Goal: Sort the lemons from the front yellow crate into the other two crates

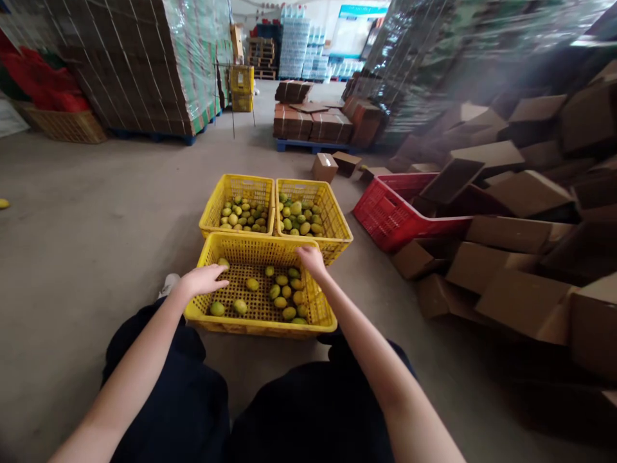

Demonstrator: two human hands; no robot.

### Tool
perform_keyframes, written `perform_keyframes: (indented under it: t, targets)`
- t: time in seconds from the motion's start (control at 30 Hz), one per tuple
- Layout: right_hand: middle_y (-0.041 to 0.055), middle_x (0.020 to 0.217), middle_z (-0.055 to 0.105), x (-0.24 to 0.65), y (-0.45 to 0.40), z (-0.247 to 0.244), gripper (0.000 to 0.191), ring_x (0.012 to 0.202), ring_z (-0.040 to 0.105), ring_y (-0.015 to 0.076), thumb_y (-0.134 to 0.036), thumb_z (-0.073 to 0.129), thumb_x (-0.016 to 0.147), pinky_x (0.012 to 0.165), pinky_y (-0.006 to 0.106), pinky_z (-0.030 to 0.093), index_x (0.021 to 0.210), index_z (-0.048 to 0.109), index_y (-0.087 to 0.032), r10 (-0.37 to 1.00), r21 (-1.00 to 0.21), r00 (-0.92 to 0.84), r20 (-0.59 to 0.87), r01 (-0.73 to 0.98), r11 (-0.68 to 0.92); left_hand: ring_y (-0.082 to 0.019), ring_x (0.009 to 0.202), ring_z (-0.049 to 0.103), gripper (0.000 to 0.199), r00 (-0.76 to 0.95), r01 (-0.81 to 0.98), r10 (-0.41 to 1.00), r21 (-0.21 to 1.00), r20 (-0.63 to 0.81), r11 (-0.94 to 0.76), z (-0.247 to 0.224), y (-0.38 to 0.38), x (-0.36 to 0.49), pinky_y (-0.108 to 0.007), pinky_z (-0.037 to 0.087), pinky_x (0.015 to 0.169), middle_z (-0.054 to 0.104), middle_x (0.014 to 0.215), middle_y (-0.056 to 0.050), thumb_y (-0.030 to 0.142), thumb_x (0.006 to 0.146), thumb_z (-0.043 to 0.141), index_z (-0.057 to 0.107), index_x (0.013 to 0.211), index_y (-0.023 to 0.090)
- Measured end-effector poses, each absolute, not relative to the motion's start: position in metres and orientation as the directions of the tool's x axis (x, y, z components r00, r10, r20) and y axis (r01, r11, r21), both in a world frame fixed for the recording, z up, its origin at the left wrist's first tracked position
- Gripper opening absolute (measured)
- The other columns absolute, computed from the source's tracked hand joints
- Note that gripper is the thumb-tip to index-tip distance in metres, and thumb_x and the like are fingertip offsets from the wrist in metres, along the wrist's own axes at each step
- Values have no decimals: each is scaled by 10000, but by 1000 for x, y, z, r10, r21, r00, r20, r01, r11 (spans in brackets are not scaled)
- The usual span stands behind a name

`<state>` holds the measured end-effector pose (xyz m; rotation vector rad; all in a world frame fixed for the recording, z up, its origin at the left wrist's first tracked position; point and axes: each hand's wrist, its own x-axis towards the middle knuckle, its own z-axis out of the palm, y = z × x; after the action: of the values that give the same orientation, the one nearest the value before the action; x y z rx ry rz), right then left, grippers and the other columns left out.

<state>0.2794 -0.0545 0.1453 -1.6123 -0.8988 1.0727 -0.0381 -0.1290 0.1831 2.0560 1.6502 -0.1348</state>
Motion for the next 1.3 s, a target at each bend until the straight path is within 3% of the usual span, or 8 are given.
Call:
perform_keyframes:
  t: [0.1,0.23,0.43,0.7,0.93,1.03,1.2,1.3]
  targets:
    - [-11,563,585,277,-104,82,143,756,649,200,-117,714,730,712,295,510,628,627,-166,865,-816,300,-403,311,-488,-332,1284,566,506,263,932,836,351,-482,-92,179,-132,-43,-390,424,1047,609,1383,-159,415,866,592,594,1312,175]
    - [29,903,687,281,-120,35,94,898,655,180,-227,690,869,843,374,532,831,655,-149,818,-646,254,-516,513,-566,-334,1297,551,521,240,942,831,327,-502,-74,178,-133,-44,-396,402,1064,588,1410,-158,421,882,556,571,1336,165]
    - [67,924,666,271,-106,-20,285,1128,609,294,-79,804,626,909,383,491,766,578,-180,815,-593,153,-559,614,-521,-336,1331,515,576,203,958,842,281,-500,-64,181,-135,-45,-416,367,1092,546,1457,-146,420,932,474,476,1453,175]
    - [187,1429,485,257,-78,-77,752,1382,396,416,-88,852,464,1033,509,408,1144,558,-216,798,-438,116,-592,784,-439,-354,1284,552,575,119,968,817,250,-564,32,163,-135,-62,-448,367,1096,641,1347,-121,410,878,530,542,1416,208]
    - [313,1561,231,243,-75,-108,981,1421,303,488,-175,878,511,1114,523,305,1373,417,-99,773,-348,87,-628,857,-379,-353,1260,564,558,120,980,793,198,-597,0,165,-127,-56,-453,352,1094,619,1371,-129,403,915,490,521,1432,194]
    - [283,1491,348,247,-80,-111,824,1360,416,452,-251,852,602,1086,489,358,1316,467,-106,768,-343,104,-631,851,-397,-345,1271,553,545,125,975,801,223,-585,11,164,-128,-52,-438,350,1095,625,1366,-116,400,913,509,529,1423,207]
    - [184,1187,579,251,-82,-107,118,1096,636,303,-201,624,815,983,412,459,926,600,-170,770,-360,153,-620,816,-452,-350,1290,540,542,139,980,791,197,-596,-24,166,-130,-51,-427,373,1080,620,1368,-124,410,935,490,517,1433,199]
    - [154,1114,603,248,-81,-105,152,1073,640,301,-116,604,779,966,439,466,909,574,-189,785,-376,192,-589,795,-476,-354,1283,553,547,153,983,780,175,-607,-57,171,-131,-51,-433,382,1081,610,1378,-141,410,953,475,502,1448,178]
